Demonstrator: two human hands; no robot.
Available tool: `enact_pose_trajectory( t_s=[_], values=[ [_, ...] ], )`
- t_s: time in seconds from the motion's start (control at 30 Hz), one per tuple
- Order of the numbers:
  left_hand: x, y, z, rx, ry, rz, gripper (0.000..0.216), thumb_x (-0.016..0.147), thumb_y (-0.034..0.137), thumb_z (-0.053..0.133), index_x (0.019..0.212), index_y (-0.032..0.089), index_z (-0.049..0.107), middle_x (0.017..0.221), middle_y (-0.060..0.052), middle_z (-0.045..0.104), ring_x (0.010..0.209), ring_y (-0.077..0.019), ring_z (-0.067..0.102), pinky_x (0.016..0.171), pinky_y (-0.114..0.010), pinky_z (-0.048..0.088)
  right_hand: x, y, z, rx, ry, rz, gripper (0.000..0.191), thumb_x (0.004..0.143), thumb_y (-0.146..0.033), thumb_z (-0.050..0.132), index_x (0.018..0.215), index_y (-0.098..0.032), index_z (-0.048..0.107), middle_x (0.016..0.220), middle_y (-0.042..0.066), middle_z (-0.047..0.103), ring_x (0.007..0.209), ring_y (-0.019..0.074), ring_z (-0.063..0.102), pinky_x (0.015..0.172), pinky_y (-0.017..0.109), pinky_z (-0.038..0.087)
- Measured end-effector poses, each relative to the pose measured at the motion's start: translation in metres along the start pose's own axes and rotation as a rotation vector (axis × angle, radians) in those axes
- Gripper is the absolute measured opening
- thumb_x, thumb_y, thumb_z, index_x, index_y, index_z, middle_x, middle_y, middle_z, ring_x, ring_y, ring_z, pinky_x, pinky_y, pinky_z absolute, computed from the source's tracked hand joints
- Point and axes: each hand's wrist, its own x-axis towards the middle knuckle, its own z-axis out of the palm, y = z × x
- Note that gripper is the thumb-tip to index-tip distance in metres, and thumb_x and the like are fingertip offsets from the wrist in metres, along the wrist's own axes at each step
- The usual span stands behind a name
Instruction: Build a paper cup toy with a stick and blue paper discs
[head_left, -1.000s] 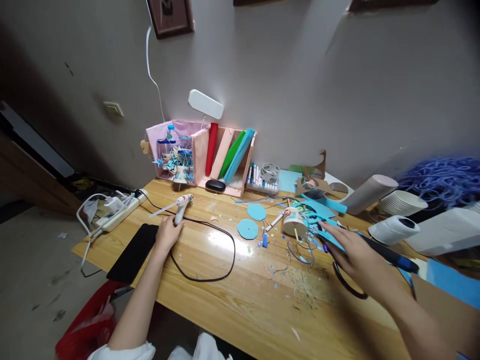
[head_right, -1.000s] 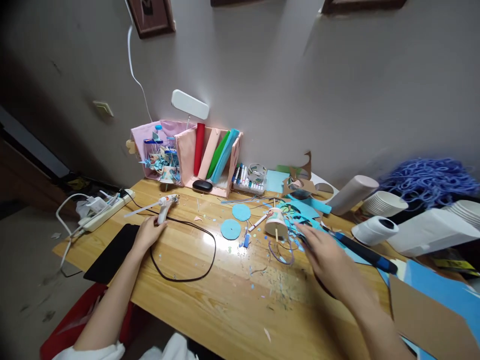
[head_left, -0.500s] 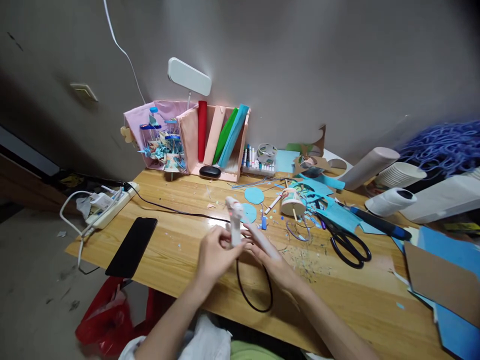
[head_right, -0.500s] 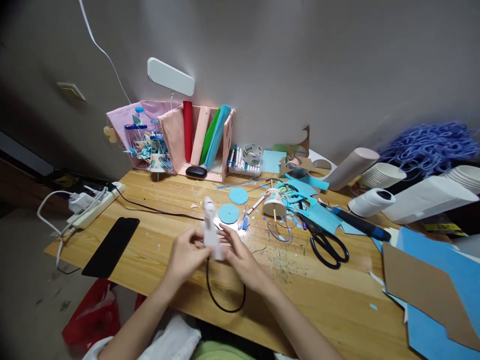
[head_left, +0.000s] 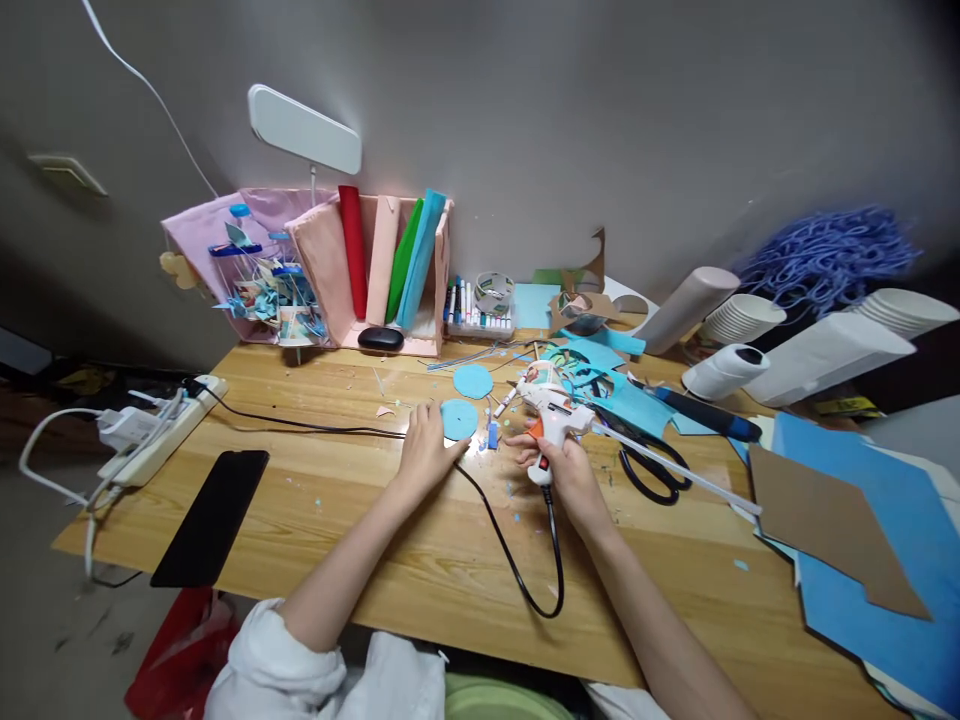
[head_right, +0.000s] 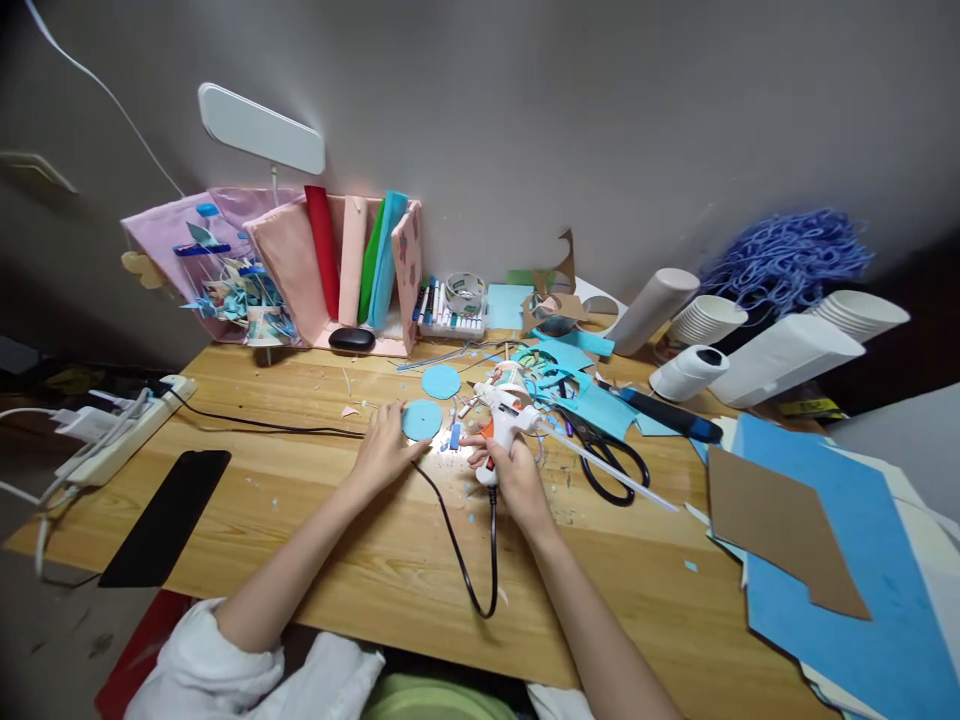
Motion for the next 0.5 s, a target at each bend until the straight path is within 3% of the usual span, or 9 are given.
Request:
enact_pose_trajectory(
  t_s=[0.17,0.3,0.5],
  values=[
    [0.011,-0.015,0.013,-0.015,0.0,0.019,0.068,0.069,0.041,0.066,0.126,0.014,0.039,0.112,-0.014,0.051,0.107,-0.0302,0.046,0.091,-0.044,0.038,-0.003,0.001,-0.004,-0.105,-0.055,-0.014,0.046,0.081,-0.052,0.048,0.091,-0.01,0.066,0.085,0.012,0.07,0.067,0.0168,0.06,0.063,0.027,0.047],
    [0.008,-0.021,0.005,-0.167,-0.03,0.062,0.076,0.064,0.037,0.071,0.129,0.017,0.036,0.113,-0.012,0.049,0.108,-0.0278,0.047,0.093,-0.043,0.039,-0.004,0.0,-0.006,-0.143,-0.06,0.014,0.044,0.082,-0.049,0.047,0.081,-0.011,0.068,0.083,0.011,0.071,0.069,0.0169,0.06,0.064,0.026,0.047],
    [-0.005,-0.025,-0.018,-0.434,-0.354,0.223,0.091,0.059,0.034,0.076,0.136,0.023,0.028,0.121,-0.011,0.049,0.111,-0.0249,0.049,0.096,-0.041,0.038,-0.005,-0.007,-0.013,-0.204,-0.087,0.046,0.044,0.082,-0.045,0.045,0.067,-0.013,0.07,0.069,0.008,0.069,0.061,0.0149,0.057,0.057,0.024,0.043]
  ],
)
